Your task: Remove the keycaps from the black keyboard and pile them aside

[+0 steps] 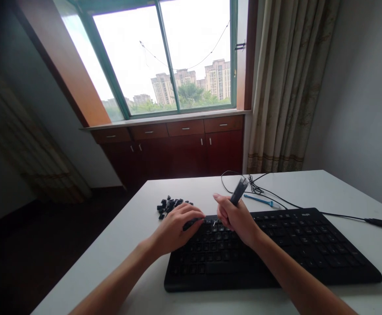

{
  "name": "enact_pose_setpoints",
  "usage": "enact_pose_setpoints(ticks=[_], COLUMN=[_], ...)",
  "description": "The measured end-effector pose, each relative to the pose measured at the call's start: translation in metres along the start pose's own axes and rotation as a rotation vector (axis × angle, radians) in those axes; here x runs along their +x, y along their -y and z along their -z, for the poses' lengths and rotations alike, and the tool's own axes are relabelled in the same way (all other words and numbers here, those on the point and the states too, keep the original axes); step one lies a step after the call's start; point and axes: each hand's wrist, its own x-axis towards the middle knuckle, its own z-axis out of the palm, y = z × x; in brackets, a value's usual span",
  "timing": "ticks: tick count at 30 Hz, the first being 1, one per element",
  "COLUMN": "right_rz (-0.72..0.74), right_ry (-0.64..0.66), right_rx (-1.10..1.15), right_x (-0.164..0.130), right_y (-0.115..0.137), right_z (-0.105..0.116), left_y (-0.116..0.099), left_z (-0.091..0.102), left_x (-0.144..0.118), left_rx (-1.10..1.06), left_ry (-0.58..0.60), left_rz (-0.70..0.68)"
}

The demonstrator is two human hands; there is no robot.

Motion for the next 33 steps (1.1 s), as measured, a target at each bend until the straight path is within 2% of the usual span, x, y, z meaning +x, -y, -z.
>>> enact_pose_setpoints(ticks=[7,14,20,29,33], right_rz=[-0.035,-0.128,-0.130,-0.087,-0.131], right_ry=[0.124,0.161,0.211,0.150,0.165], right_rx=[-0.133,-0.118,-0.090,-0.191,-0.156], right_x=[-0.001,0.000,0.003,0.002,0.002], right_y=[0.003,-0.002,-0.004,0.002,0.002], right_z=[0.009,0.009,0.012,0.003,0.004], left_y=[-0.017,-0.023,-0.024,-0.025,-0.025], left_z=[-0.007,-0.017,-0.019,-0.017,-0.016], left_x=[0.003,0.006,0.006,0.005,0.005], left_rx=[-0.060,-0.120,-0.132,-0.096,-0.080], left_ry=[0.061,0.006,-0.005,0.003,0.014], left_rz=[-0.083,-0.014,0.000,-0.006,-0.042])
